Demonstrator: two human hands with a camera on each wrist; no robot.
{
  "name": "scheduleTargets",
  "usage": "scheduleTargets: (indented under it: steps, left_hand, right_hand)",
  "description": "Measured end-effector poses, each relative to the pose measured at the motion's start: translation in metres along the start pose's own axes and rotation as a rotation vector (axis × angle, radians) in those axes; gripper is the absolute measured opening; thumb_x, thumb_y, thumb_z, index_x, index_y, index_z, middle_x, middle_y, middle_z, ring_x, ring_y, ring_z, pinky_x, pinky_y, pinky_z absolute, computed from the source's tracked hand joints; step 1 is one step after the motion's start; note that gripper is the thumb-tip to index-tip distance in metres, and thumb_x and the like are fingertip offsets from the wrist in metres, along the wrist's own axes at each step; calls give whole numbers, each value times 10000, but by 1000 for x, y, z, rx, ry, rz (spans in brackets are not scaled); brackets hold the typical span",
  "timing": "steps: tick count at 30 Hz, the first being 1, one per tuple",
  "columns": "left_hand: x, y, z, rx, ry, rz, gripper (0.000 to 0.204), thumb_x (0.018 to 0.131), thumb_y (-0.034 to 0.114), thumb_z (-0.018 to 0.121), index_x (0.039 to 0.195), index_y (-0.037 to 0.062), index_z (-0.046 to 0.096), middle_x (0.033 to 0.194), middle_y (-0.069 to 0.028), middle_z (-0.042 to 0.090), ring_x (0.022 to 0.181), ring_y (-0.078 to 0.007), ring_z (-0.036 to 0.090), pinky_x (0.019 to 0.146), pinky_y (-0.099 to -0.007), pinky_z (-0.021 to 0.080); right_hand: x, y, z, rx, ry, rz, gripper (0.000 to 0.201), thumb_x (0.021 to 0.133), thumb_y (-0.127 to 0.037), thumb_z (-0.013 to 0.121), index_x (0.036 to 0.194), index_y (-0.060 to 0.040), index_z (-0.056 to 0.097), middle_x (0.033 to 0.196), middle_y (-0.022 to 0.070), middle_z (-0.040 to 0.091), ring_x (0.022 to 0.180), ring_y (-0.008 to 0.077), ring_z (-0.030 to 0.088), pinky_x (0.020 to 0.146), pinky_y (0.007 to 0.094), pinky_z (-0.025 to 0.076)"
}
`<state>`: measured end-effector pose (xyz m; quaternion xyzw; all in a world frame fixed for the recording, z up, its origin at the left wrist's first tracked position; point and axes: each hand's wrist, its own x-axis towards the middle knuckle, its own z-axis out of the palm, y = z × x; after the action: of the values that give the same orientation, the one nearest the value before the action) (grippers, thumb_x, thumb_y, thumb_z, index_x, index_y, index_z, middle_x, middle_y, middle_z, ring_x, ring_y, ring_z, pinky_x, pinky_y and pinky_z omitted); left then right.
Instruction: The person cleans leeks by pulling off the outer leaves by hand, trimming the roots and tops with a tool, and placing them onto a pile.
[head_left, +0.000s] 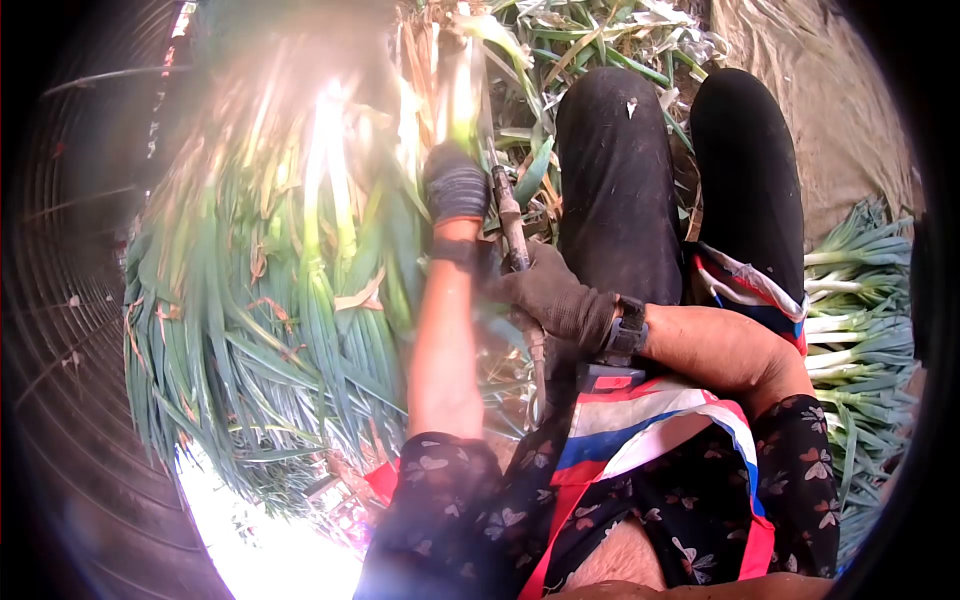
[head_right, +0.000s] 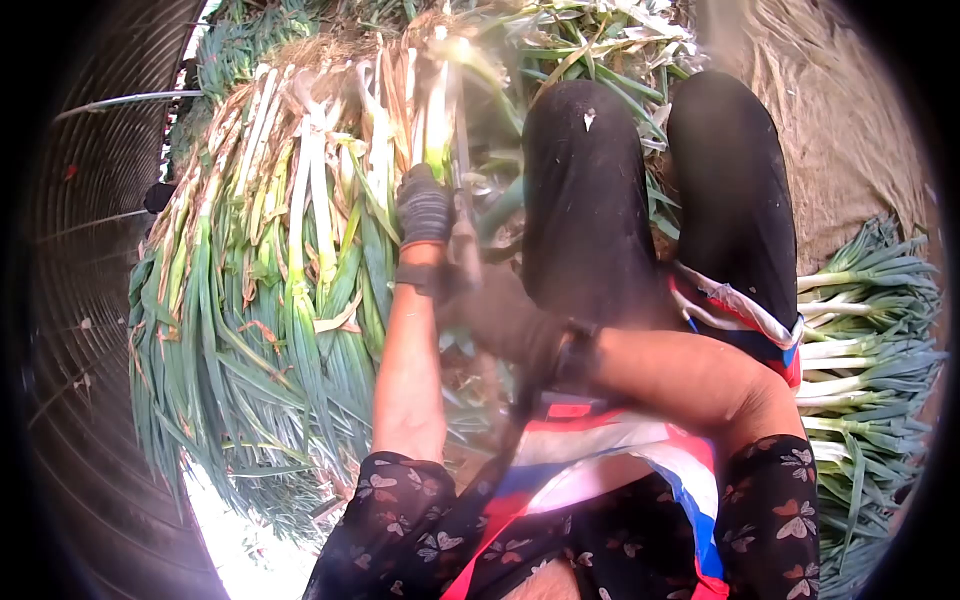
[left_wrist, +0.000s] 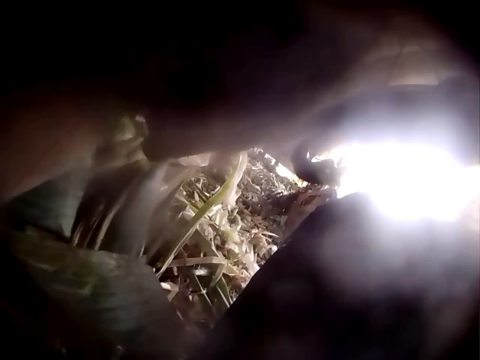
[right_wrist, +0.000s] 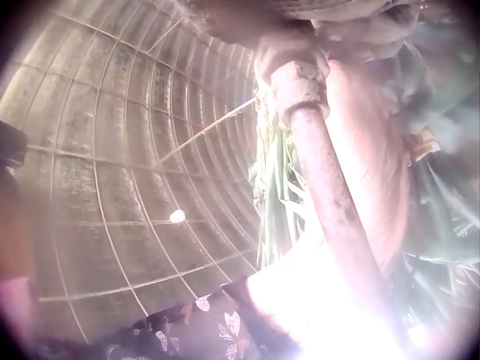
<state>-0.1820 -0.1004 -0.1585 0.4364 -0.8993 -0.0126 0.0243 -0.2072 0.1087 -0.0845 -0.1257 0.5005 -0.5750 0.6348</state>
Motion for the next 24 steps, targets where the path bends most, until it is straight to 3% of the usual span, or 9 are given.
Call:
scheduleTargets:
  steps: [3, 5, 10, 15, 18, 19, 21, 23, 24]
  left_hand:
    - [0, 1, -20, -70, -90, -55, 383, 714, 241, 733, 982, -6, 616, 928, -227, 651, 862, -362, 646, 759, -427, 508]
    - [7, -2, -45, -143, -281, -81, 438, 686, 271, 757, 995, -9, 623, 913, -221, 661, 849, -346, 654, 756, -411, 510]
    - [5, -16, -36, -136, -259, 81, 364, 810, 290, 643, 1044, 12, 634, 973, -227, 661, 915, -369, 643, 812, -430, 493]
    - [-6, -12, -35, -69, -357, -43, 346, 858, 329, 601, 996, 16, 643, 960, -230, 650, 911, -394, 625, 793, -447, 499]
    - [-38, -30, -34, -44, -480, -95, 333, 879, 329, 589, 1005, 25, 642, 923, -197, 658, 860, -340, 638, 750, -408, 511]
    - [-50, -42, -33, -26, -527, -58, 324, 899, 325, 577, 1026, 33, 639, 898, -171, 666, 814, -291, 649, 726, -377, 517]
    - [-69, -59, -30, -24, -548, -21, 299, 899, 294, 580, 1037, 35, 636, 903, -169, 664, 816, -291, 650, 724, -373, 519]
    - [-82, -64, -31, -59, -498, -16, 269, 859, 242, 608, 1016, 25, 636, 964, -219, 645, 912, -388, 629, 769, -428, 509]
    - [-87, -62, -32, -283, -483, -127, 258, 862, 224, 603, 1028, 28, 631, 970, -218, 645, 910, -391, 630, 770, -430, 509]
  right_hand:
    - [12, 13, 3, 63, 12, 4, 181, 752, -45, 708, 897, -13, 607, 682, 32, 586, 524, 126, 548, 471, 263, 453]
    - [17, 17, 1, 45, -19, 23, 176, 751, -56, 713, 891, -10, 616, 687, 35, 595, 525, 126, 550, 470, 262, 450]
    - [24, 16, 2, -131, -22, -56, 131, 758, -58, 701, 851, -6, 625, 694, 44, 607, 526, 122, 550, 464, 263, 440]
    - [13, -9, -5, 108, 6, -18, 112, 769, -59, 677, 850, 0, 627, 660, 39, 590, 527, 118, 547, 466, 271, 442]
    - [15, -13, -8, -24, 25, -70, 125, 778, -82, 677, 842, 13, 626, 634, 35, 573, 530, 112, 547, 466, 279, 444]
    - [21, -6, -9, -142, -16, -178, 133, 780, -93, 677, 853, 8, 630, 638, 37, 573, 540, 112, 550, 477, 283, 448]
    - [33, 6, -14, -404, -104, -390, 150, 776, -114, 675, 875, -7, 640, 648, 44, 579, 560, 123, 561, 503, 294, 457]
    - [37, 6, -17, -690, -169, -602, 171, 759, -134, 671, 897, -35, 652, 666, 57, 597, 581, 157, 583, 535, 313, 466]
    - [38, 4, -20, -846, -198, -703, 184, 748, -144, 669, 908, -52, 659, 677, 64, 609, 592, 181, 596, 553, 324, 471]
